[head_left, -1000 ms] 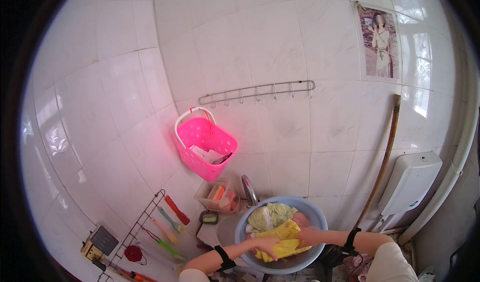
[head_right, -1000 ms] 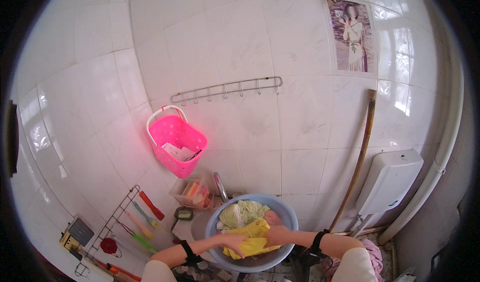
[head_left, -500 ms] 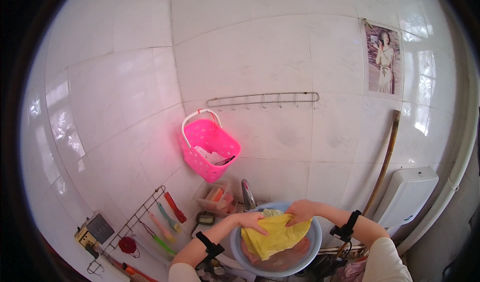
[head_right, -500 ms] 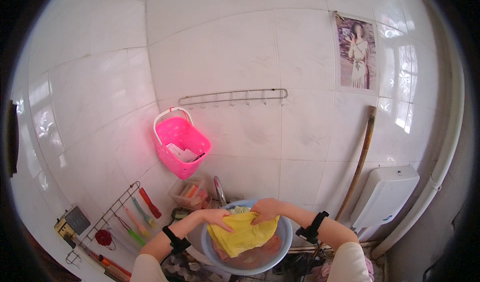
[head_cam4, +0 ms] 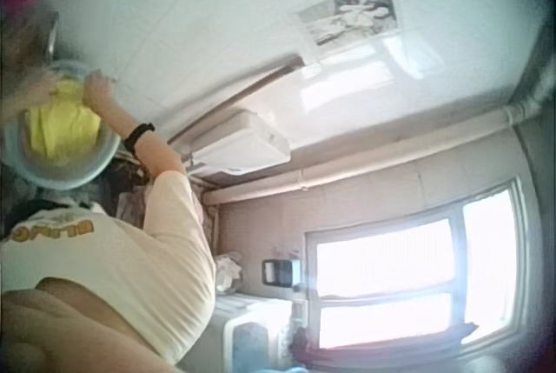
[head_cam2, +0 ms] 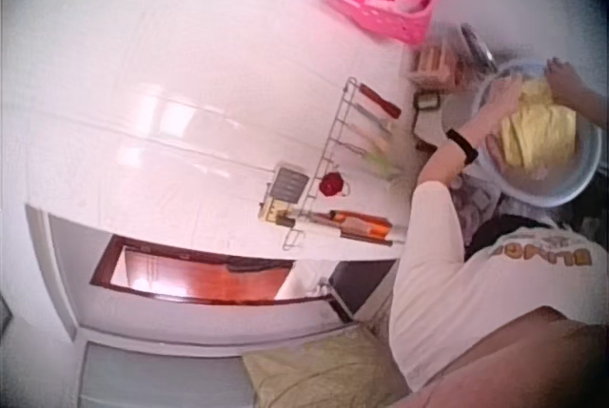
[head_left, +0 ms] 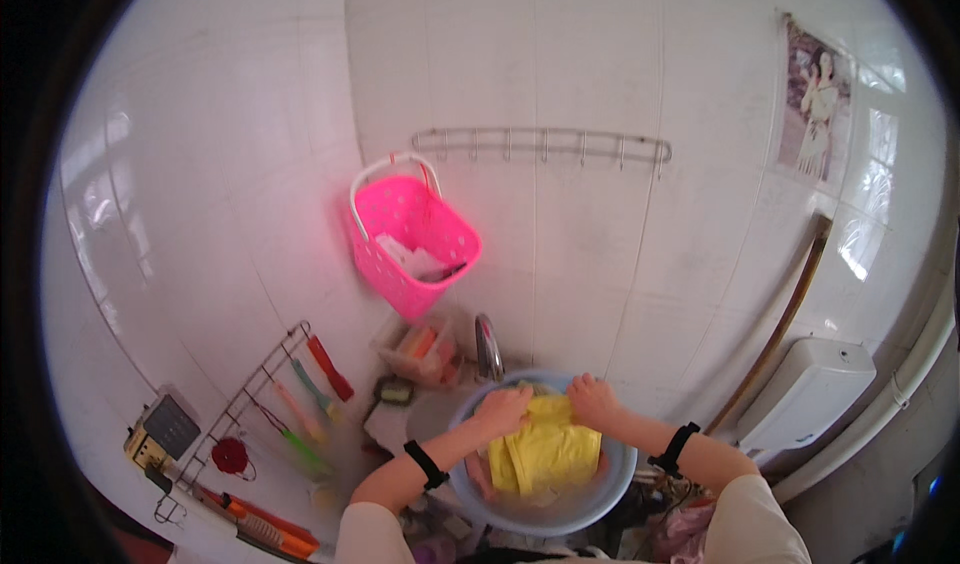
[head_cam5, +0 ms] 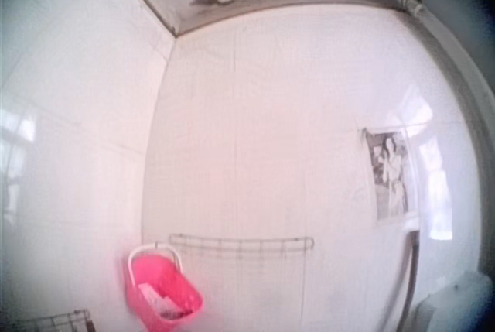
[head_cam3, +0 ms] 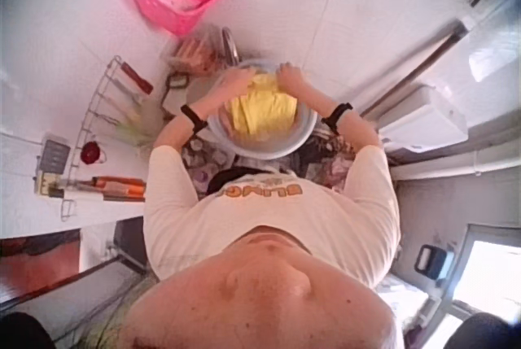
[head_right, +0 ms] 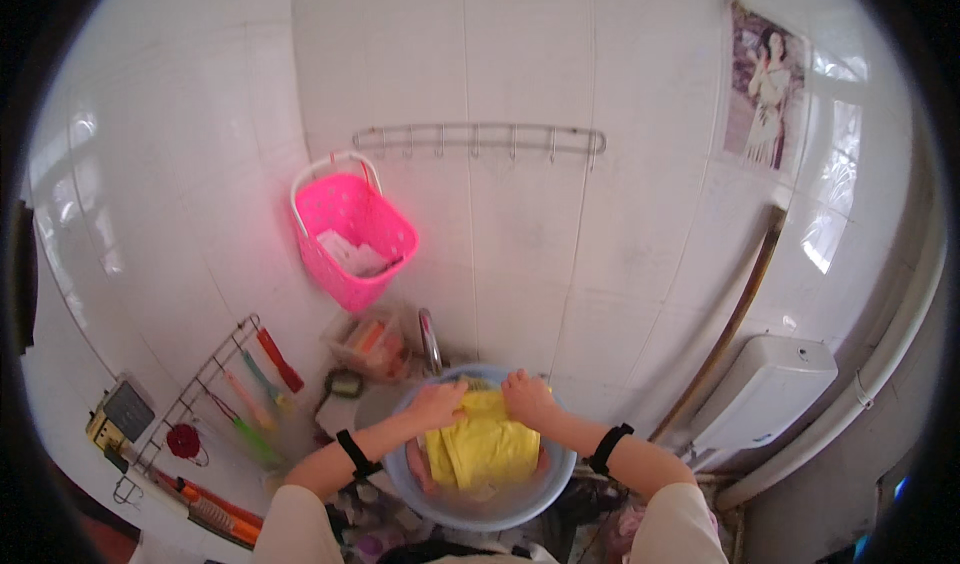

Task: The person washes clothes in a basin, scrubbing them with a bar of soap, rinsing them, and wringing them out by hand.

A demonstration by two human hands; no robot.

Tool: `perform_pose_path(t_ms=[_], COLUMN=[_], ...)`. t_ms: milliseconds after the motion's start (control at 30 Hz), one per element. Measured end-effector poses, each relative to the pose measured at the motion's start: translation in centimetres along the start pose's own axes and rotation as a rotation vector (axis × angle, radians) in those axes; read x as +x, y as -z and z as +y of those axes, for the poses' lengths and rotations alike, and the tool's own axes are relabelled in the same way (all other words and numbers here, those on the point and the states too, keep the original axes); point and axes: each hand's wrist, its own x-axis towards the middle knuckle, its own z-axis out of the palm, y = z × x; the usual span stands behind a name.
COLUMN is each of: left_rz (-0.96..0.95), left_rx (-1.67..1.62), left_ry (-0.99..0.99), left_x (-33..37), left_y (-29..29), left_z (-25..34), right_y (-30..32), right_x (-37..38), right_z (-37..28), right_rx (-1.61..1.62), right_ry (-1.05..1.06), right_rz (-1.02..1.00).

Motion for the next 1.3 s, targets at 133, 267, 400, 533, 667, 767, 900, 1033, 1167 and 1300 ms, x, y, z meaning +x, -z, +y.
perform_pose_path(t_ms=[133,267,400,533,667,767,900,1033,1167,1300], left_rz=[-0.013,-0.18,-0.3,-0.198,-0.179,-0.255,-0.192,-0.252,-0.291,-0.313], left_rx=[0.009,-0.029,-0.046,-0.099,0.032,0.031,0.045,0.051,0.044,0.032], left_ry=[-0.028,-0.186,-0.211,-0.221,-0.19,-0.179,-0.126,-0.123,-0.141,-0.091], left_x=[-1.3,-3.6,-3.9,-3.5,-2.7,-2.4,-1.9,-1.9,-2.0,-1.9], left_y=[-2.8,-6.5,-9.0,-9.8,-12.0,-12.1,-13.6,-14.4,-14.9,-15.2], left_z=[0.4,2.6,2.3,1.9,2.5,2.3,1.7,1.4,1.4,1.3], right_y=[-1.0,-2.7,-4.0,-5.4,-8.4,-7.5,-8.5,-9.3,-9.6,-9.9], right_x=[-2.8,-6.5,-5.5,-3.8,-3.8,-2.5,-2.2,-2.0,-1.9,-1.3], right_z=[-2.8,-5.2,-5.5,-4.5,-4.7,-4.8,-5.0,-5.3,-5.2,-5.3], right_rx=[0.034,0.272,0.427,0.473,0.526,0.466,0.496,0.437,0.45,0.498], right_ry=[-0.057,0.06,0.074,0.167,0.109,0.069,0.014,0.063,0.094,0.089], right_rz=[-0.075,-0.241,-0.53,-0.5,-0.472,-0.531,-0.53,-0.539,-0.594,-0.614])
